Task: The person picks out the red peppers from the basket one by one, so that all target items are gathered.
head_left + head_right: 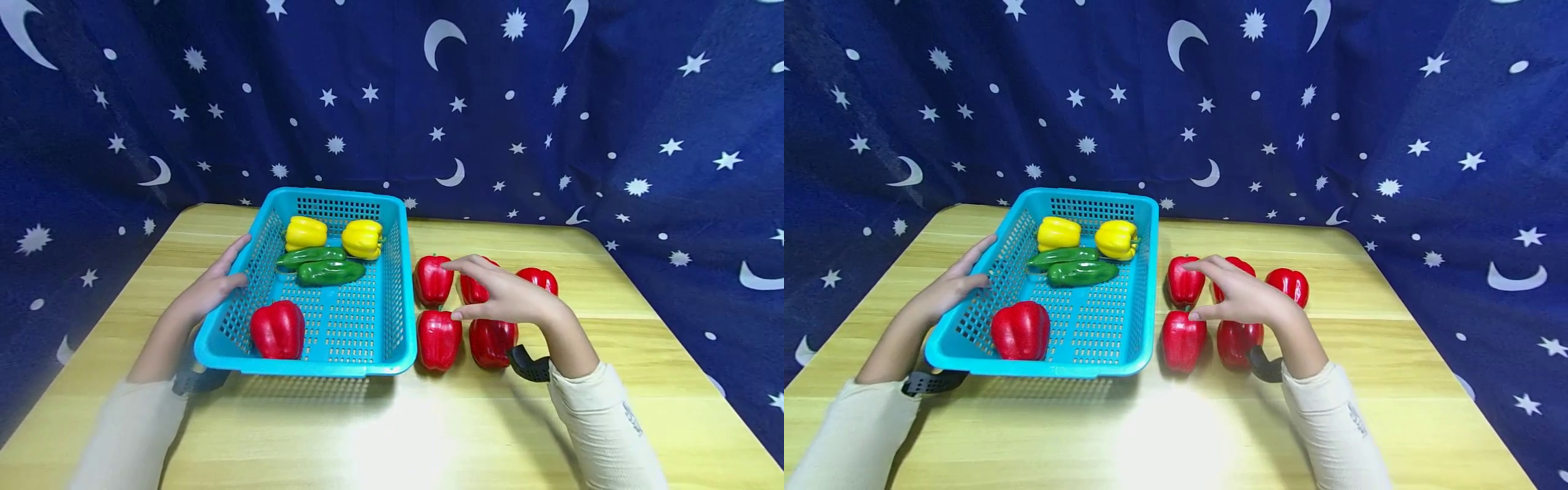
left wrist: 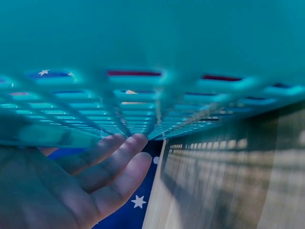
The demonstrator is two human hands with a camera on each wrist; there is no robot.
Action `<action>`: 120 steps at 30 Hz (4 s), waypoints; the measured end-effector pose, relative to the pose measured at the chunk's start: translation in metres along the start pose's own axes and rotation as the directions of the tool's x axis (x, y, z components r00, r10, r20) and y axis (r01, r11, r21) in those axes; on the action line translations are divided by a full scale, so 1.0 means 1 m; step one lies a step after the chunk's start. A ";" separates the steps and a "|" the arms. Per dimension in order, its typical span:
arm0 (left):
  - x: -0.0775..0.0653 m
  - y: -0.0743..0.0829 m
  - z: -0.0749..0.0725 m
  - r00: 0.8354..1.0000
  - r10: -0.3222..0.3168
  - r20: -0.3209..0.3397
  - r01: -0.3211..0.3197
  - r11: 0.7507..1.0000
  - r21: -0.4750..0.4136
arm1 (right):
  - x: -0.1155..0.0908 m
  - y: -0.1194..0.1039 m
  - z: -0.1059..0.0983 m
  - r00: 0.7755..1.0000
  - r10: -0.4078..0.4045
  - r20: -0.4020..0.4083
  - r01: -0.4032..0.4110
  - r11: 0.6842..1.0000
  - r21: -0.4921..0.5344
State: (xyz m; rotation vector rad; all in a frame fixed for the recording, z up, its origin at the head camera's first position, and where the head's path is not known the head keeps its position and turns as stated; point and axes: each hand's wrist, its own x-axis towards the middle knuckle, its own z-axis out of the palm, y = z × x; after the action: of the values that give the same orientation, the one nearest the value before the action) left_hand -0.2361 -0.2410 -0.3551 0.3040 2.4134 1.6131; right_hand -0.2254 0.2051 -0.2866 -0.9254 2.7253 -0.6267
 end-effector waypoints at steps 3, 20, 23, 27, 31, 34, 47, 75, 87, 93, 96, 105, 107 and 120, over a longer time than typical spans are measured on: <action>0.000 0.001 0.000 1.000 -0.001 0.001 0.001 1.000 0.003 | 0.009 -0.010 -0.003 1.000 -0.021 0.005 0.020 1.000 0.006; 0.000 0.000 0.001 1.000 -0.009 -0.010 0.009 1.000 -0.018 | 0.086 -0.094 -0.004 0.966 -0.216 0.142 0.228 0.970 -0.080; 0.000 0.000 0.001 1.000 -0.012 -0.006 0.012 0.999 -0.036 | 0.100 -0.108 0.000 0.957 -0.237 0.167 0.255 0.962 -0.094; 0.001 -0.001 0.001 1.000 -0.016 -0.006 0.016 0.998 -0.054 | 0.113 -0.120 0.008 0.947 -0.249 0.204 0.274 0.956 -0.108; 0.001 -0.003 0.000 1.000 -0.013 -0.012 0.012 0.999 -0.050 | 0.126 -0.131 0.019 0.934 -0.231 0.272 0.276 0.951 -0.140; 0.002 -0.004 -0.001 1.000 -0.003 -0.014 0.003 0.999 -0.041 | 0.136 -0.137 0.027 0.923 -0.220 0.317 0.288 0.940 -0.186; 0.010 -0.003 0.007 1.000 0.013 0.015 -0.013 0.999 -0.029 | 0.152 -0.148 0.060 0.849 -0.145 0.508 0.314 0.911 -0.266; 0.003 0.000 0.003 1.000 0.020 0.002 -0.019 0.999 -0.044 | 0.158 -0.148 0.090 0.824 -0.114 0.555 0.312 0.909 -0.277; 0.001 0.000 0.002 1.000 0.001 -0.005 -0.001 0.999 -0.043 | 0.163 -0.151 0.101 0.845 -0.116 0.522 0.308 0.903 -0.299; 0.001 -0.001 0.003 1.000 -0.001 0.002 0.001 0.999 -0.048 | 0.165 -0.149 0.103 0.845 -0.129 0.520 0.312 0.908 -0.281; 0.002 -0.001 0.003 1.000 0.002 0.004 -0.001 0.999 -0.049 | 0.166 -0.148 0.103 0.843 -0.138 0.520 0.307 0.917 -0.255; 0.003 0.001 0.005 1.000 -0.015 0.012 0.015 0.999 -0.033 | 0.163 -0.142 0.097 0.870 -0.210 0.445 0.346 0.904 -0.251; 0.004 0.001 0.005 1.000 -0.018 0.013 0.018 0.999 -0.029 | 0.162 -0.139 0.092 0.879 -0.221 0.422 0.348 0.903 -0.251; 0.001 -0.001 0.001 1.000 -0.022 -0.007 0.022 1.000 -0.002 | 0.141 -0.141 0.047 0.909 -0.270 0.318 0.334 0.928 -0.166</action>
State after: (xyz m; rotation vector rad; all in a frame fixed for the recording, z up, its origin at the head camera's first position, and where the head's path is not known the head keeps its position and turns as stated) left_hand -0.2367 -0.2409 -0.3567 0.2706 2.4114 1.6098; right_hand -0.2460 0.0019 -0.2714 -1.3929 2.4365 -0.2135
